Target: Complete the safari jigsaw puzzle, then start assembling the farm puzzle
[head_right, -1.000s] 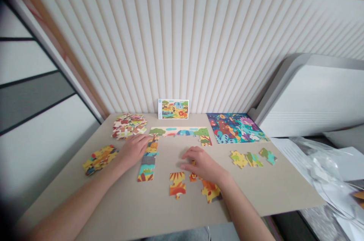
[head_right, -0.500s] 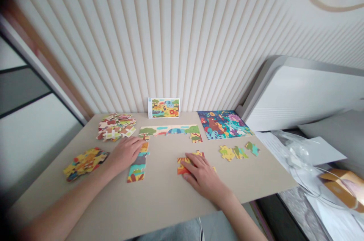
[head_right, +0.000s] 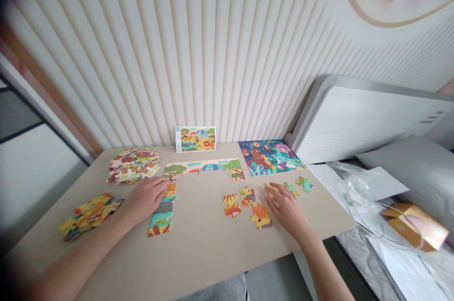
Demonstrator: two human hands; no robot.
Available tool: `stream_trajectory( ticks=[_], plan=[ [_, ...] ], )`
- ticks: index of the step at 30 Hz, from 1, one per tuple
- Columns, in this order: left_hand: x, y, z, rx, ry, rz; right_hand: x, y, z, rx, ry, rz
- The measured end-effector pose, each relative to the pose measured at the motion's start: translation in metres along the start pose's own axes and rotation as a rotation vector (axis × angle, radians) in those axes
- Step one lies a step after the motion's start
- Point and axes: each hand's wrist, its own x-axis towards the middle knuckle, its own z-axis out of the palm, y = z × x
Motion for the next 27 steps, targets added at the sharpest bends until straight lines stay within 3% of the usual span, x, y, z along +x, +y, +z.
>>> stream_trajectory(
  ticks=[4,6,10,17,21,27],
  plan=[
    [-0.001,-0.005,0.004,0.005,-0.013,0.002,-0.02,0.062,0.009,-0.215,0.089,0.263],
    [-0.001,-0.006,0.005,0.0,-0.011,0.003,-0.028,0.08,0.011,-0.231,0.075,0.305],
    [0.0,-0.007,0.006,-0.018,0.009,0.009,-0.036,0.096,0.014,-0.15,0.064,0.297],
    [0.0,-0.006,0.007,-0.01,0.001,0.002,-0.027,0.125,0.019,-0.193,0.28,0.493],
    [-0.001,-0.006,0.006,-0.002,-0.006,0.011,-0.023,0.118,0.021,-0.119,0.234,0.416],
    [0.0,-0.008,0.008,-0.003,0.0,0.014,-0.027,0.066,0.018,-0.116,0.135,0.272]
  ],
)
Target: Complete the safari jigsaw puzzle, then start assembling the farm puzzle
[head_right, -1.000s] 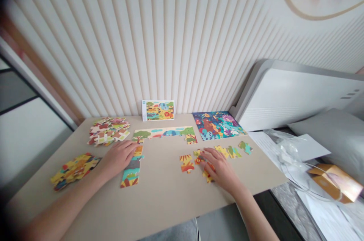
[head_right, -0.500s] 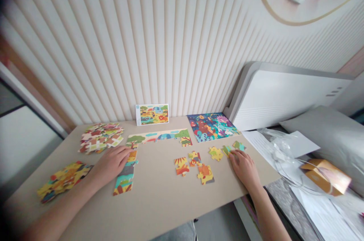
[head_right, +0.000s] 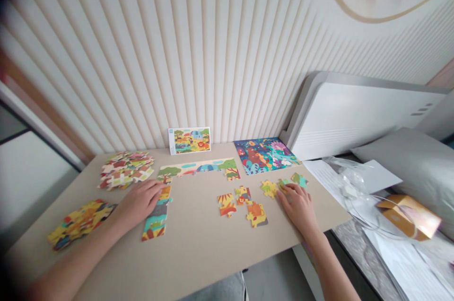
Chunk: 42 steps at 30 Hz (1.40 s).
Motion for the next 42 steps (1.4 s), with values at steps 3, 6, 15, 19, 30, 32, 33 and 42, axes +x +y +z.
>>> stream_trajectory(
  ticks=[3,6,15,19,30,32,33,42],
  plan=[
    [0.0,0.001,0.0,-0.005,0.009,0.001,-0.003,-0.014,-0.007,0.019,-0.031,-0.067],
    [0.0,0.002,-0.001,-0.02,0.013,-0.001,-0.003,-0.02,-0.013,0.029,-0.038,-0.091],
    [0.001,0.005,-0.003,-0.016,0.007,-0.009,-0.002,-0.025,-0.015,0.114,-0.115,-0.195],
    [0.0,0.004,-0.001,-0.02,0.013,-0.002,-0.001,-0.027,-0.019,0.136,-0.142,-0.209],
    [0.0,0.011,-0.006,-0.023,0.011,-0.01,0.0,-0.024,-0.017,0.191,-0.161,-0.211],
    [0.001,0.013,-0.008,-0.024,0.008,-0.014,-0.001,-0.028,-0.019,0.194,-0.095,-0.203],
    [0.001,0.014,-0.01,-0.026,0.008,-0.016,-0.002,-0.033,-0.021,0.206,-0.061,-0.203],
    [0.002,0.023,-0.016,-0.023,0.002,-0.044,-0.007,-0.2,-0.037,0.418,-0.223,-0.552]
  ],
)
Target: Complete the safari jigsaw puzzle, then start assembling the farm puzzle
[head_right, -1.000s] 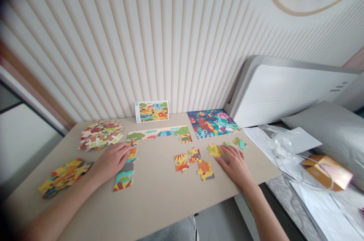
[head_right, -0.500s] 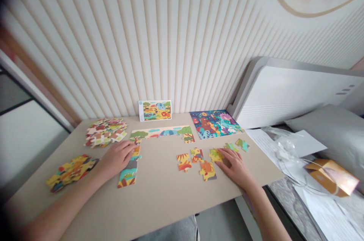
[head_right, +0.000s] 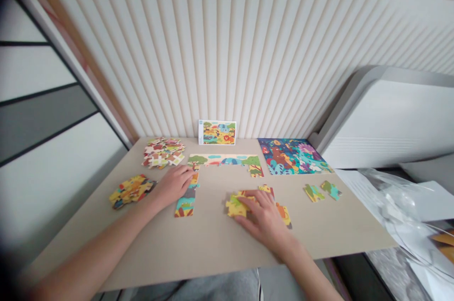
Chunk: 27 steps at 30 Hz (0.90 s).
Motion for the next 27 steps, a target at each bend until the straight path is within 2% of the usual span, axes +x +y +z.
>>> stream_trajectory(
  ticks=[2,4,9,20,27],
  plan=[
    [0.0,0.002,-0.002,-0.001,0.002,-0.007,0.025,-0.027,0.017,0.043,-0.051,-0.067],
    [0.0,0.004,-0.004,-0.004,-0.004,-0.013,0.047,-0.044,0.033,0.074,-0.068,-0.111],
    [0.0,0.007,-0.007,-0.004,-0.022,-0.022,0.072,-0.058,0.055,0.101,-0.103,-0.184],
    [0.0,0.006,-0.008,0.008,-0.022,-0.008,0.063,-0.05,0.055,0.083,-0.118,-0.155],
    [-0.001,0.004,-0.005,0.015,-0.013,0.004,0.047,-0.03,0.035,0.045,-0.109,-0.078]
  ],
)
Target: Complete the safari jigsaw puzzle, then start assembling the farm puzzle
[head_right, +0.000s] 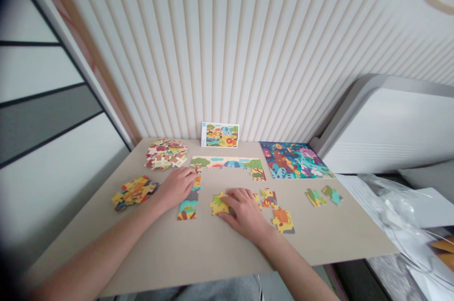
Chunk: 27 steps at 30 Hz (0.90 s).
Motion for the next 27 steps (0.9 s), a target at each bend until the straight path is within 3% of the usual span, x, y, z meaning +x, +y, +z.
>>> stream_trajectory(
  ticks=[6,9,15,18,22,24,27],
  plan=[
    [0.0,-0.006,0.007,0.009,0.013,0.022,-0.031,0.038,-0.026,-0.11,0.089,0.097],
    [-0.001,-0.008,0.009,0.008,0.02,0.03,-0.057,0.082,-0.041,-0.233,0.237,0.306],
    [-0.001,-0.009,0.011,0.001,0.019,0.026,-0.127,0.163,-0.065,-0.548,0.225,0.74],
    [0.0,-0.011,0.012,0.006,0.013,0.029,-0.151,0.177,-0.066,-0.6,0.221,0.873],
    [-0.001,-0.013,0.014,0.022,0.005,0.035,-0.164,0.18,-0.064,-0.518,0.202,0.779],
    [-0.001,-0.015,0.015,0.024,0.008,0.035,-0.167,0.186,-0.067,-0.508,0.26,0.774],
    [-0.001,-0.015,0.016,0.022,0.008,0.035,-0.173,0.207,-0.077,-0.558,0.389,0.916]
  ],
)
